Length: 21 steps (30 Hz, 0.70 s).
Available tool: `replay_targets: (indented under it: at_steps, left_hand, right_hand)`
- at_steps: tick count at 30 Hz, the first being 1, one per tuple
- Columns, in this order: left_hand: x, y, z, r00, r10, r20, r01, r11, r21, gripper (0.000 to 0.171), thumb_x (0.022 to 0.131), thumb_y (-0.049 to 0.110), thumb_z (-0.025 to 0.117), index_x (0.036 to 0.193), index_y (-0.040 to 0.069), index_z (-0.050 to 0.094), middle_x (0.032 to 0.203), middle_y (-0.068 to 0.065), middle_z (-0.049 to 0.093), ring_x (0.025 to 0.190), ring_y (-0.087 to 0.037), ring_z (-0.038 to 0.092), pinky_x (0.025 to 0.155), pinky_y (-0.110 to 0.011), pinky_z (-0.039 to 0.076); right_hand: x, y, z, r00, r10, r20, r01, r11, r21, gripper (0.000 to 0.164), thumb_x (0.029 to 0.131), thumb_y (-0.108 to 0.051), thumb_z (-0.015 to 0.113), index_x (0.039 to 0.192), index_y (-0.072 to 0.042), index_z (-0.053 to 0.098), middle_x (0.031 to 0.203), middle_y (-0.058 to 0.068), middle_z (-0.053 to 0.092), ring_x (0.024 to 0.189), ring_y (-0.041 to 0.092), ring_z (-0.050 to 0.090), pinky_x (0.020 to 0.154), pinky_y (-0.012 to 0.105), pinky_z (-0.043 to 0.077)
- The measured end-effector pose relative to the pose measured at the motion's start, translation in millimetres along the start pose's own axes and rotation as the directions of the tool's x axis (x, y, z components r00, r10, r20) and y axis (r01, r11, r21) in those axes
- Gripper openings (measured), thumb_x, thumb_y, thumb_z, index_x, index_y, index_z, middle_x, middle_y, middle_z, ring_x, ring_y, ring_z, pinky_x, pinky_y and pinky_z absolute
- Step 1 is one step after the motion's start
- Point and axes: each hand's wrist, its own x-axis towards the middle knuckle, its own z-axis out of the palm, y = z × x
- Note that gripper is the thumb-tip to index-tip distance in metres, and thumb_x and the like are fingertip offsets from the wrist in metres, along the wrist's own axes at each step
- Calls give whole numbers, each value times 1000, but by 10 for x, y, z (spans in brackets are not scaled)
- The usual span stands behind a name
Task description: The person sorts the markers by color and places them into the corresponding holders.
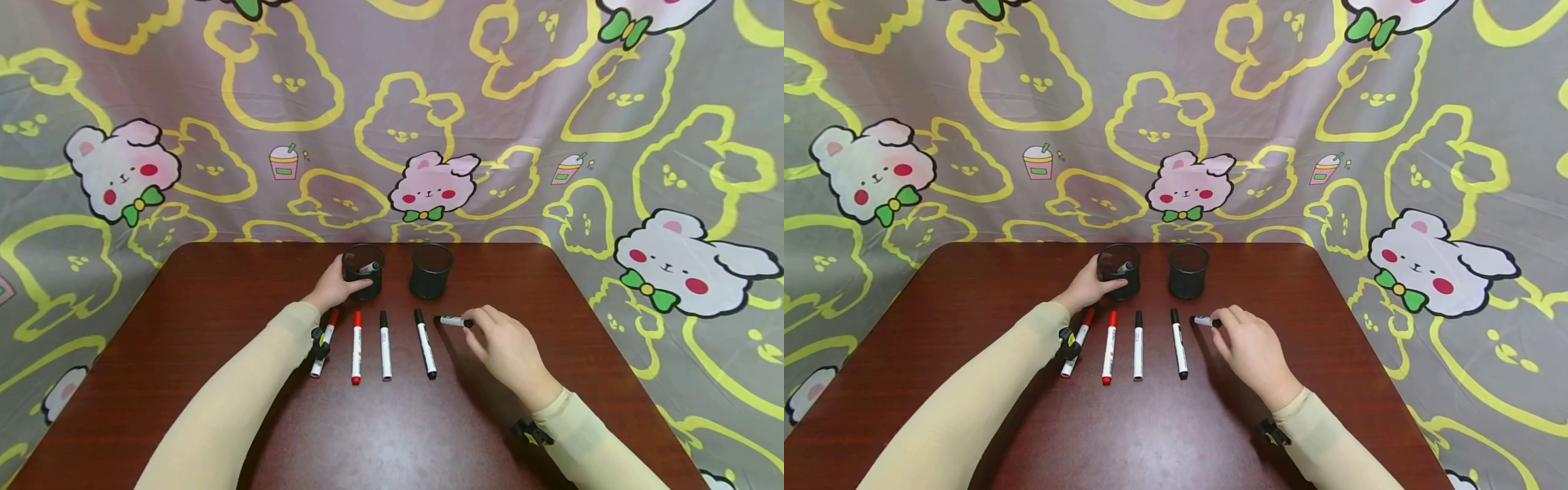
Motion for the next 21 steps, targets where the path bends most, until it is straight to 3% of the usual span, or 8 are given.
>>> replay_targets:
  at_steps: [7,16,21]
  left_hand:
    - [16,-9,-1,1000,-15,7,15,1000,1,87,90,27,82,157,4,32,154,-18,47,144,-36,45,119,-52,39]
    - [-2,3,3,1000,8,-1,-8,1000,-11,84,90,24,82,156,2,33,153,-21,47,143,-37,46,118,-53,39]
    - [-9,9,1,1000,9,-7,-9,1000,-17,84,90,24,82,155,2,34,153,-21,47,143,-37,46,119,-54,38]
  right_hand:
    - [14,5,-7,999,-17,-28,18,1000,10,19,86,-12,78,104,-12,71,90,3,67,68,13,54,57,33,50]
    - [32,10,-19,998,-17,-66,19,1000,21,21,86,-12,80,106,-9,74,98,5,70,80,20,69,65,37,58]
    - [42,11,-21,997,-22,-76,23,1000,20,22,86,-12,80,107,-8,74,99,6,70,84,22,70,68,38,59]
